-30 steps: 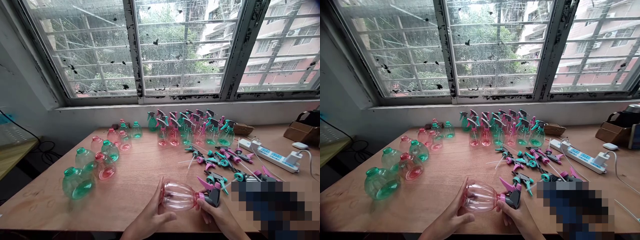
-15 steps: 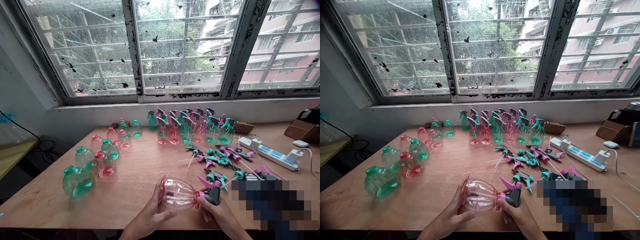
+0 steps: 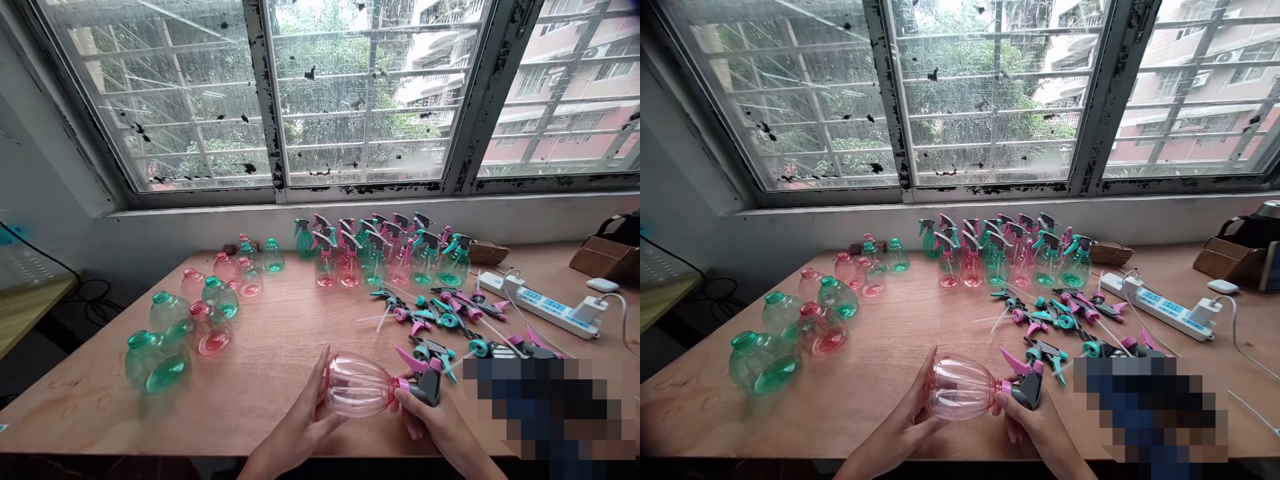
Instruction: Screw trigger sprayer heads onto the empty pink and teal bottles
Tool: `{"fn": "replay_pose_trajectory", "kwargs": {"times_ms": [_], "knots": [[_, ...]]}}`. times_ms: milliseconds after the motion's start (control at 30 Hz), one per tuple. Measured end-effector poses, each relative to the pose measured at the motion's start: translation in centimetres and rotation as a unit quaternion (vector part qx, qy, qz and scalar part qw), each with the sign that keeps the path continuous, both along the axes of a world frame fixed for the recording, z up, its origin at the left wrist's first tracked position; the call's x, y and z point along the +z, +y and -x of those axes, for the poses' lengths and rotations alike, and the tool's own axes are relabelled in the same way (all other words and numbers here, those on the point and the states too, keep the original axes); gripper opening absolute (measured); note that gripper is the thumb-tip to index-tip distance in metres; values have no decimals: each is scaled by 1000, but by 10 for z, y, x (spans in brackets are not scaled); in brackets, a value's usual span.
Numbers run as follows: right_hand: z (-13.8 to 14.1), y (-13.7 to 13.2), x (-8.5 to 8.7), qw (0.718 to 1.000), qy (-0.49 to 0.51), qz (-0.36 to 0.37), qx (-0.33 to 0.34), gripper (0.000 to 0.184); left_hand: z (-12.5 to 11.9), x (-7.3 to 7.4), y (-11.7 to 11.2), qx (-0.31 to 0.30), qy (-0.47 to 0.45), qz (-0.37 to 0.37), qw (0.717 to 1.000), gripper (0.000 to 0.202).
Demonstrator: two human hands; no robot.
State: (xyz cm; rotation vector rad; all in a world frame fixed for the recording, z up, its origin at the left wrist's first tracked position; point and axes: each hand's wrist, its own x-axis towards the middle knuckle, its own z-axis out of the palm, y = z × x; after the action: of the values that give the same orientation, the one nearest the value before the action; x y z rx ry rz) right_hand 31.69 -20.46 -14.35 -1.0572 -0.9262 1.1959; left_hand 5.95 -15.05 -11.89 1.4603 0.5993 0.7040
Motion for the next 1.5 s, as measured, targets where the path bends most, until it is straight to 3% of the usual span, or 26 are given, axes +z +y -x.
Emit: {"fn": "replay_pose_trajectory", "kwargs": {"times_ms": [100, 233, 500, 633, 767, 1000, 1267, 1500], "knots": [[1, -1, 3, 1000, -2, 6, 4, 45, 0, 7, -2, 3, 10, 3, 1000, 116], [-1, -1, 1, 1000, -12, 5, 19, 46, 1, 14, -2, 2, 22, 5, 1000, 105], [-1, 2, -2, 1000, -1, -14, 13, 39, 0, 5, 0, 3, 25, -12, 1000, 108], [2, 0, 1, 1000, 4, -4, 11, 42, -2, 6, -2, -8, -5, 15, 1000, 118], [3, 0, 5, 1000, 1, 5, -5, 47, -1, 7, -2, -19, -20, 18, 999, 107], [3, 1, 10, 1000, -7, 4, 4, 46, 3, -8, 4, -10, 16, -19, 1000, 108], [0, 1, 1, 1000, -2, -2, 11, 46, 0, 5, -1, -14, 7, 15, 1000, 105], [0, 1, 0, 1000, 9, -9, 17, 42, 2, 2, 1, -13, 26, 0, 1000, 113]]}}
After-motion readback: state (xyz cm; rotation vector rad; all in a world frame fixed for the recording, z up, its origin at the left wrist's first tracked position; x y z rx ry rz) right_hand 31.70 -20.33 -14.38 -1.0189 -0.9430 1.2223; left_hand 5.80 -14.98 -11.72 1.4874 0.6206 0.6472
